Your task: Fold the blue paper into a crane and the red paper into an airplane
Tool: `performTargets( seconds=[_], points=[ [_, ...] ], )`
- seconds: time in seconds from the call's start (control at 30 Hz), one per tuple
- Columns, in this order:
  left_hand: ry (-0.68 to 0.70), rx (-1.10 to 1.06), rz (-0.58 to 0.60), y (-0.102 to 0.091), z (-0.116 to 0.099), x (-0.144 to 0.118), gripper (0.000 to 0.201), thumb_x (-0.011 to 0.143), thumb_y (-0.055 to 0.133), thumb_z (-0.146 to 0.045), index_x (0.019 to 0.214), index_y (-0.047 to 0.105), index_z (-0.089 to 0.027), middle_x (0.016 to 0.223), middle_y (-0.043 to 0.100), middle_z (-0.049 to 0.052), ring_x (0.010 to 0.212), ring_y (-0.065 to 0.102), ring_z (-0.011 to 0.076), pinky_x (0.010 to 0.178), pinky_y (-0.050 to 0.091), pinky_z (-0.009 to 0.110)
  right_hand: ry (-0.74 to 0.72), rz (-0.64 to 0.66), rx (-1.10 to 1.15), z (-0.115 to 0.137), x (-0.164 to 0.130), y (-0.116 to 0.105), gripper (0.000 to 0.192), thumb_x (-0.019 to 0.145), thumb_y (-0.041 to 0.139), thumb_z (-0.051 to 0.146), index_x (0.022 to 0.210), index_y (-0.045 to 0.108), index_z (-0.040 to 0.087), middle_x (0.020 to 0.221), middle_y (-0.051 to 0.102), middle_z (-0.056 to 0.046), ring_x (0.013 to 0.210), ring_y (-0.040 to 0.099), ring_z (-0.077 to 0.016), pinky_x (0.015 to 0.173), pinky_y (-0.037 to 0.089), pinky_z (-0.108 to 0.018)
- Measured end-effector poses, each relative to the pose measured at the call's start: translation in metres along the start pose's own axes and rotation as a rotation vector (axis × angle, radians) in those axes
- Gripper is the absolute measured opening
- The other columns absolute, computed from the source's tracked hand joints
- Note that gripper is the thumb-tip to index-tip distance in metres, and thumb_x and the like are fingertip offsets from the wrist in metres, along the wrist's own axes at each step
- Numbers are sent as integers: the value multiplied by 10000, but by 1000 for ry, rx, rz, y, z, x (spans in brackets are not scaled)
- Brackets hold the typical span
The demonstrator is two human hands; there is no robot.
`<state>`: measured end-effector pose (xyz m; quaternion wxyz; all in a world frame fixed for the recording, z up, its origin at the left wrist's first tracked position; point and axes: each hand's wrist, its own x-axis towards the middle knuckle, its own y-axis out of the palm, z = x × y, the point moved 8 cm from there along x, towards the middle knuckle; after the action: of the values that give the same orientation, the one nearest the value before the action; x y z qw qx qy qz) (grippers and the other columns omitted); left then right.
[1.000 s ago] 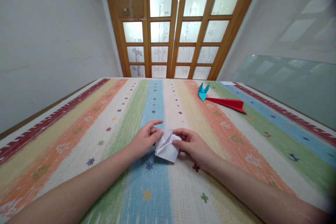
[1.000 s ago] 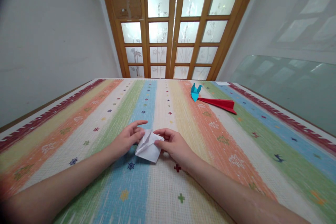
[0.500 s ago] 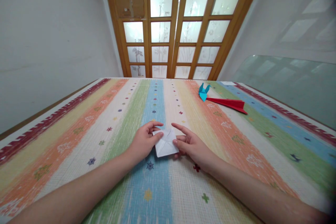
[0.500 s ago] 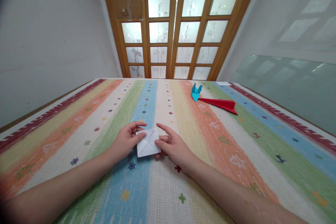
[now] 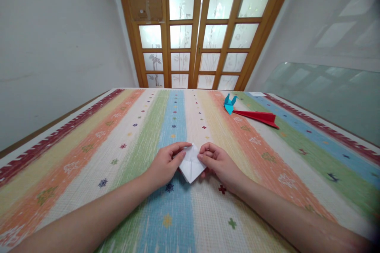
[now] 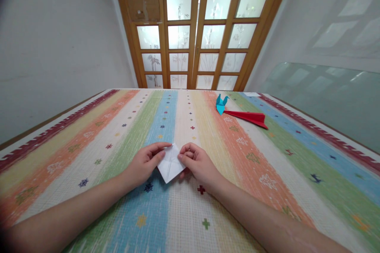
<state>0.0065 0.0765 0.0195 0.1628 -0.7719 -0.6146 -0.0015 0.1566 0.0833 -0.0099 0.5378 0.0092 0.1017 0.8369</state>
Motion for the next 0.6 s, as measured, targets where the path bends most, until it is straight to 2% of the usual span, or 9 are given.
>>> performTargets(
  seconds=[0.13,0.23,0.33,0.5,0.6],
  points=[
    [-20,39,20,1,0,0,341,945,506,-300,1236,662,-215,1179,692,72,1017,628,207,928,476,358,7,11,-29,-2,-2,1,313,834,665,430,927,450,222,656,589,65,415,609,-139,377,499,-244],
    [-24,70,48,3,2,0,374,960,477,-317,1285,631,-214,1207,681,74,1046,621,211,953,461,367,-12,-1,-22,0,-2,1,332,833,672,422,974,443,226,688,617,56,435,625,-146,393,508,-247],
    [-5,112,60,6,2,-1,398,968,459,-323,1329,590,-217,1196,678,72,979,626,194,877,479,331,-28,-27,3,1,-2,0,353,834,679,396,1046,442,242,705,621,58,504,635,-145,458,540,-266],
    [34,216,8,4,-3,-2,417,969,464,-336,1358,549,-216,888,708,30,676,581,145,632,455,257,2,-33,69,-1,-3,5,407,797,710,401,1071,456,241,693,598,53,594,612,-152,531,568,-306],
    [53,256,-3,3,-6,-2,405,981,440,-354,1336,579,-216,920,727,45,688,609,150,636,466,260,29,-29,92,-1,-5,10,424,795,708,406,1101,474,232,717,619,32,627,618,-158,564,569,-313]
  ],
)
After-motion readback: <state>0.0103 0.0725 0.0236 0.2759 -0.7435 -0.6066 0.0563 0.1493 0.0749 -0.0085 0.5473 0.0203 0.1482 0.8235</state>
